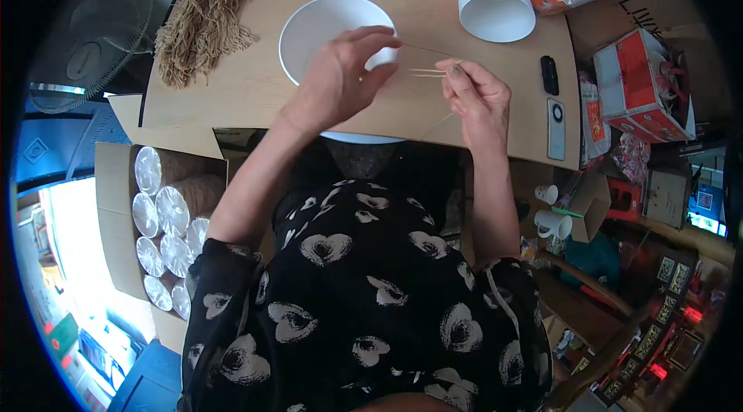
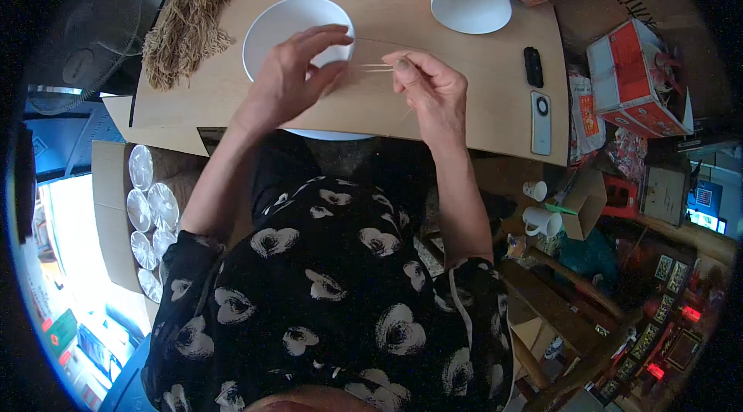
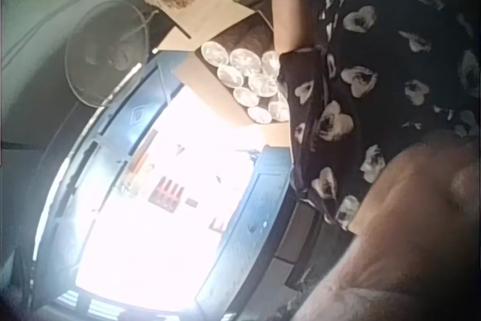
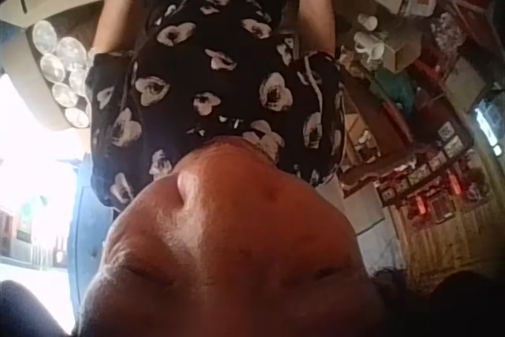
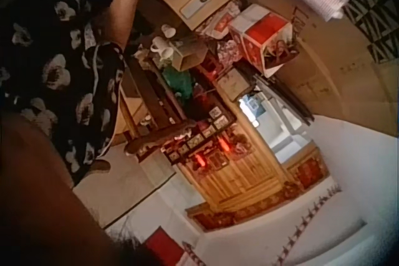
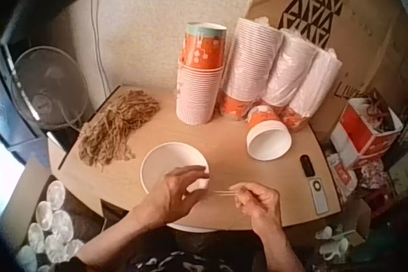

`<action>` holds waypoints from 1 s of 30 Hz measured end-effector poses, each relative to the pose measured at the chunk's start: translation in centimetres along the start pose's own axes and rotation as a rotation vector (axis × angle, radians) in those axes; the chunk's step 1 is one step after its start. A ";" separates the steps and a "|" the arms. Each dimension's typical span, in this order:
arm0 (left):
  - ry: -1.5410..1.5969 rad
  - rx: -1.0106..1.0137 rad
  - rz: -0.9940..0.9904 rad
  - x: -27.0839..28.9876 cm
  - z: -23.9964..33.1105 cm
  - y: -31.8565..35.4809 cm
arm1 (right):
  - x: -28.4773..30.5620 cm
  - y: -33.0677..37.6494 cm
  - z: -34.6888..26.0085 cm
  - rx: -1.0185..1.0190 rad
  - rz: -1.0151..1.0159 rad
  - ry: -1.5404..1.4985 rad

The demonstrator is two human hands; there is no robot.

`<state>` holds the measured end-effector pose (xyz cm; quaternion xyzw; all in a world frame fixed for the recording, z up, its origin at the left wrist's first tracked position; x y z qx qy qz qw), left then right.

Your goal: Attaching string handles to paper buckets and stacking them for packaging.

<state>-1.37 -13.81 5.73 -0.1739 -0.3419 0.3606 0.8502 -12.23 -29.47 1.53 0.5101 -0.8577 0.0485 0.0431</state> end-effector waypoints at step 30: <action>0.832 0.627 -0.581 -7.1 -0.9 -1.4 | 1.8 0.4 -2.9 0.033 -0.056 0.187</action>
Point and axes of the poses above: each hand's wrist, its own y-axis away from the middle knuckle, its own x-axis out of the back of the hand, z = x × y, the point moved 10 cm from there along -y, towards the middle knuckle, and after that the axes turned 9 degrees about y, right-handed, at the moved point
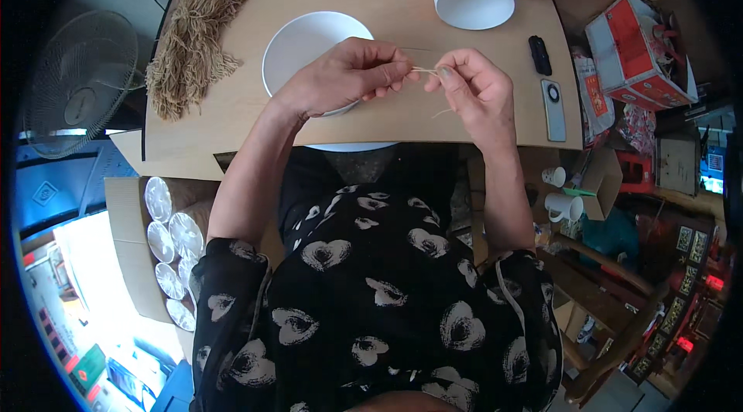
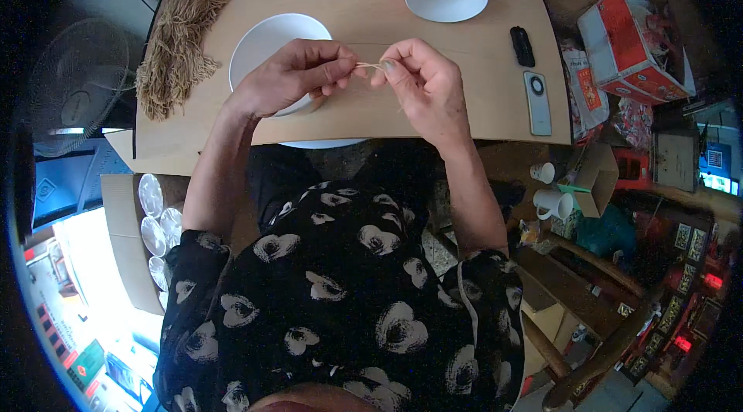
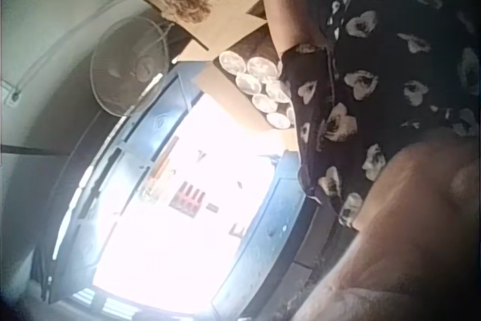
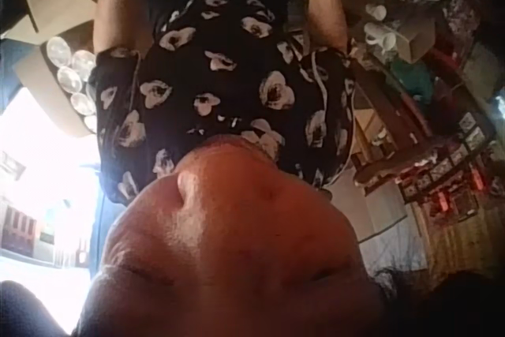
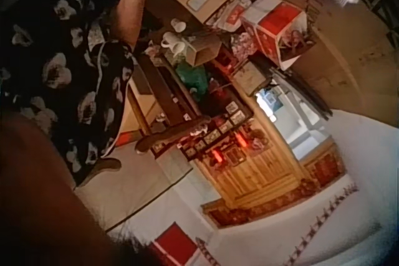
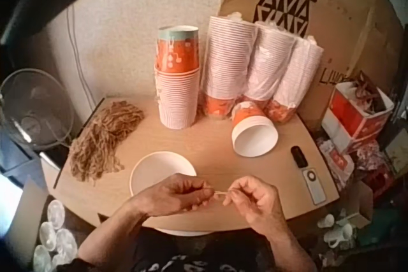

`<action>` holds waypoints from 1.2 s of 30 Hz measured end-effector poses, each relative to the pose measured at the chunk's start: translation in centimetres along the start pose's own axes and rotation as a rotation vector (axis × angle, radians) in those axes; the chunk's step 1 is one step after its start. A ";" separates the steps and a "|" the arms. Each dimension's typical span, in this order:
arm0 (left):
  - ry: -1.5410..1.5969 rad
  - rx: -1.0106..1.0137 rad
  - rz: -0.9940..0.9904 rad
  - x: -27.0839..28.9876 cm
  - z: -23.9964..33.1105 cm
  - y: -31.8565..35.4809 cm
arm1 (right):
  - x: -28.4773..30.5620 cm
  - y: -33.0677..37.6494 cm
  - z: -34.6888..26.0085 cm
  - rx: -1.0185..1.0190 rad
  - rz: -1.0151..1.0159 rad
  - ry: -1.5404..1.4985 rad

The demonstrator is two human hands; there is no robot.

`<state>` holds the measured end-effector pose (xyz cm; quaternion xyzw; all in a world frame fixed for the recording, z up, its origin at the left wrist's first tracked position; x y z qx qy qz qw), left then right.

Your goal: Attaching string handles to paper buckets and stacking them for packaging.

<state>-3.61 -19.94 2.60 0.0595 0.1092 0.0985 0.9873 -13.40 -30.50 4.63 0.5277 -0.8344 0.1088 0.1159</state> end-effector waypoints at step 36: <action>-0.243 -0.611 0.562 1.4 1.1 5.3 | -5.9 -0.5 3.3 -0.177 0.038 -0.565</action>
Point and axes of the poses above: each hand's wrist, its own y-axis away from the middle knuckle, its own x-axis out of the back of the hand, z = x × y, the point moved 10 cm from there along -y, towards the middle knuckle, and after that the axes turned 9 degrees about y, right-handed, at the moved point
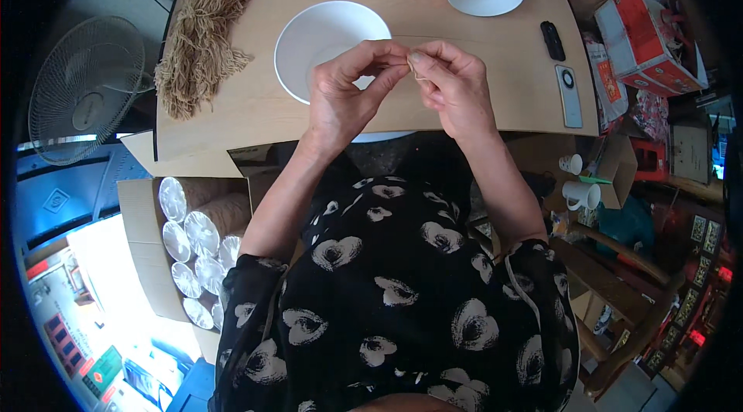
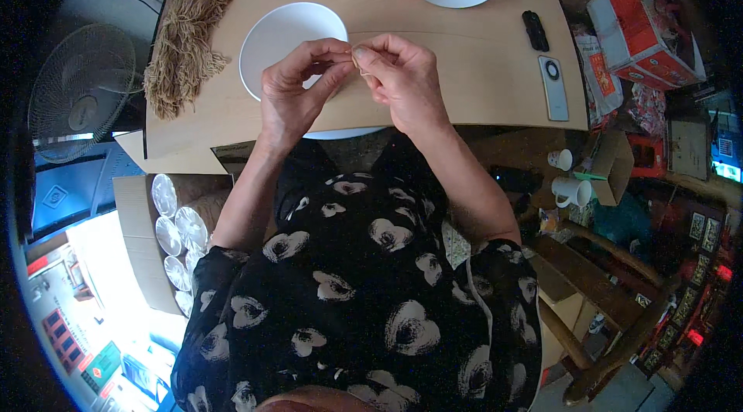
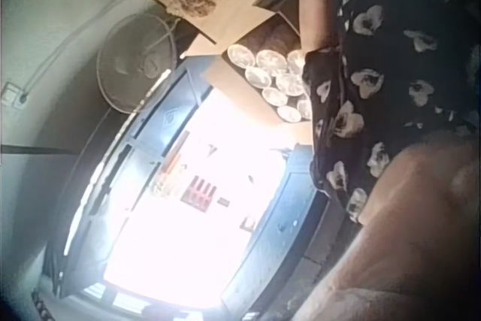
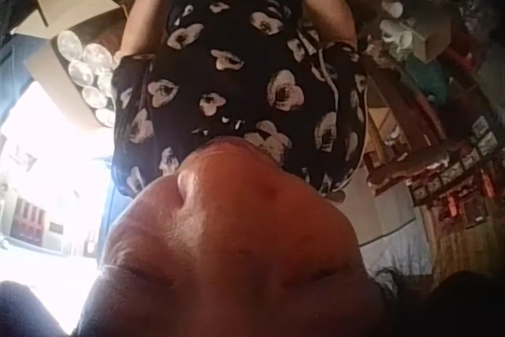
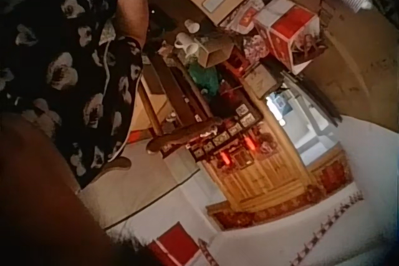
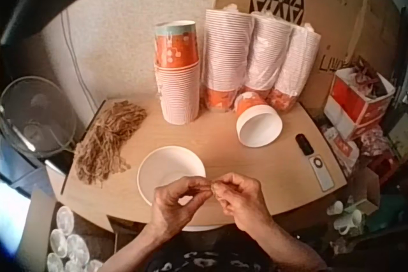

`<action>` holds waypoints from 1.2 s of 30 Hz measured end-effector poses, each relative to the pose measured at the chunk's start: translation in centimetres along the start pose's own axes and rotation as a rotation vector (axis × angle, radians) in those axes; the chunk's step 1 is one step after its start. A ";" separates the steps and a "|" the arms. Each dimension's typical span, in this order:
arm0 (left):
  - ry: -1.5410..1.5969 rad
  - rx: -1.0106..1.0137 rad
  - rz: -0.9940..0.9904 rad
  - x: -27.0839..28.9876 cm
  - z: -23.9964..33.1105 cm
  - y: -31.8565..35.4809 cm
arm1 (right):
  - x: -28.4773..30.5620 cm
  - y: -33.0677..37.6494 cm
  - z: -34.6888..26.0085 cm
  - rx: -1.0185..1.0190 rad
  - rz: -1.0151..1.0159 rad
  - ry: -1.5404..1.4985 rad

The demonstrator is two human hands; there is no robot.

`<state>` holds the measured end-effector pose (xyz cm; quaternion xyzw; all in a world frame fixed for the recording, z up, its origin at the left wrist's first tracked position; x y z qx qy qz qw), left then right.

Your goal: Attaching string handles to paper buckets and stacking them for packaging.

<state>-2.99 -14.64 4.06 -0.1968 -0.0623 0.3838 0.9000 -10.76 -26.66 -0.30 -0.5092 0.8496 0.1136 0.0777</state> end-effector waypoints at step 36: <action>0.541 0.540 -0.040 0.4 -5.1 0.5 | -1.3 2.4 -5.3 0.655 0.121 0.777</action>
Point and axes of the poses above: each hand's wrist, its own y-axis away from the middle knuckle, its own x-axis out of the back of the hand, z = x × y, the point moved 10 cm from there along -y, towards the middle knuckle, and after that the axes turned 9 degrees about y, right-handed, at the moved point
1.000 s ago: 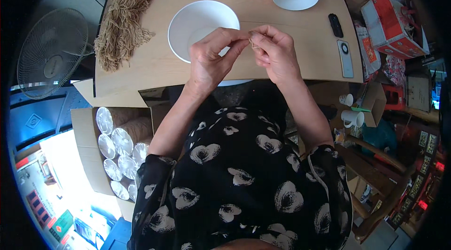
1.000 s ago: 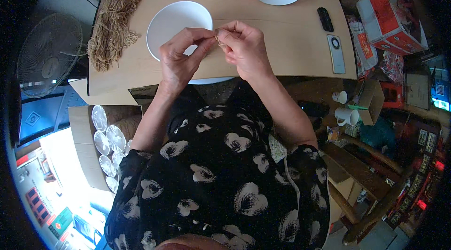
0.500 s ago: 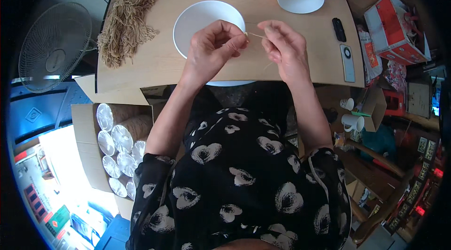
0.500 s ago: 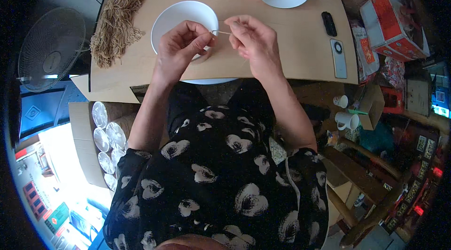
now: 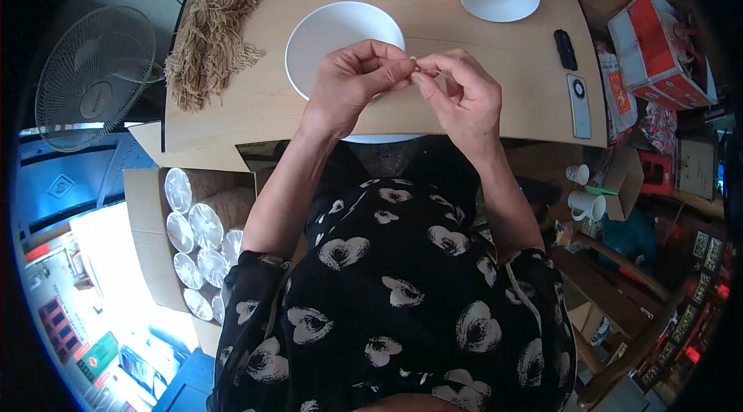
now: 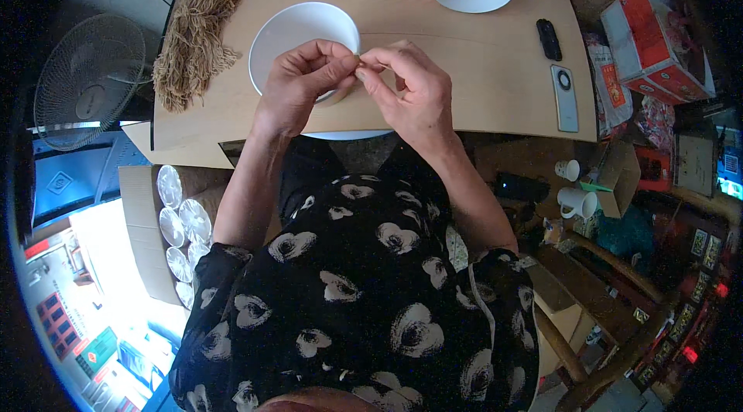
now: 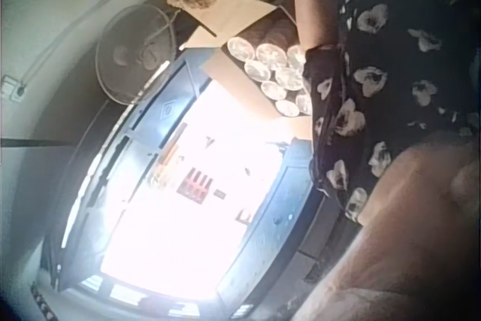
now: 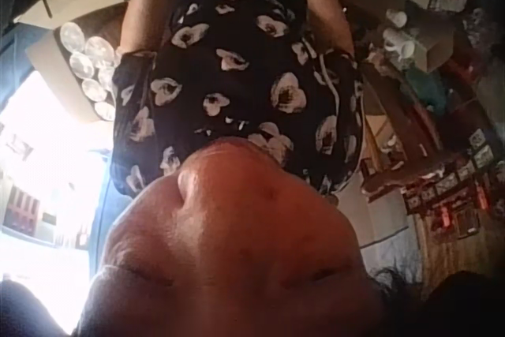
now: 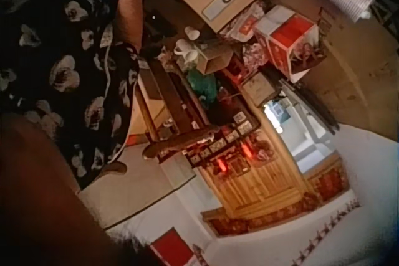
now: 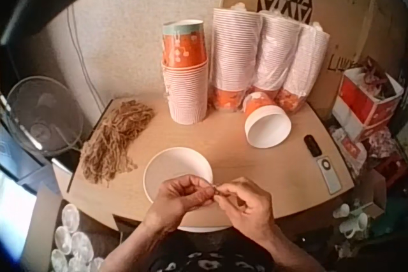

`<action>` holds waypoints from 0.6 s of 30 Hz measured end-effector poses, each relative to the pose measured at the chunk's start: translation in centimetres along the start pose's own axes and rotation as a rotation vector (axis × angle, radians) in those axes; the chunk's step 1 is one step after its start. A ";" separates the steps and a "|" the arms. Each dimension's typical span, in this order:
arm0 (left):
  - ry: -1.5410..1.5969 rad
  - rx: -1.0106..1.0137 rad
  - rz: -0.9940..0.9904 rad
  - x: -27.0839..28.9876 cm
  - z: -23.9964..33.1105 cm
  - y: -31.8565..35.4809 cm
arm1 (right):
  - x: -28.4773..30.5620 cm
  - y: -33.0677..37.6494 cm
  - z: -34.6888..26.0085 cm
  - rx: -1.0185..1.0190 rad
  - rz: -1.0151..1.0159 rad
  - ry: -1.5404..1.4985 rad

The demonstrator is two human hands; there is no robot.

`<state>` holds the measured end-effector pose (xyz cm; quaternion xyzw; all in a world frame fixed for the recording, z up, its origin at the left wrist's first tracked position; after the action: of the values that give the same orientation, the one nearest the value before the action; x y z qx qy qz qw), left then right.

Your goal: Attaching string handles to paper buckets and stacking them for packaging.

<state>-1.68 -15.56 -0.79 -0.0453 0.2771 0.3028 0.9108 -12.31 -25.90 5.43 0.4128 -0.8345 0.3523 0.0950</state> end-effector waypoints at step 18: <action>-0.107 0.005 0.021 -0.1 -0.1 0.3 | 0.2 0.3 1.0 0.000 0.008 -0.053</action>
<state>-2.03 -15.40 -0.80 -0.0238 0.2292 0.3137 0.9211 -12.51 -26.55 4.63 0.4186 -0.8385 0.3414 0.0715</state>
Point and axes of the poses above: each hand's wrist, its own y-axis away from the middle knuckle, its own x-axis out of the back of the hand, z = x × y, the point moved 10 cm from there along -y, towards the middle knuckle, and after that the axes turned 9 degrees about y, right-handed, at the moved point
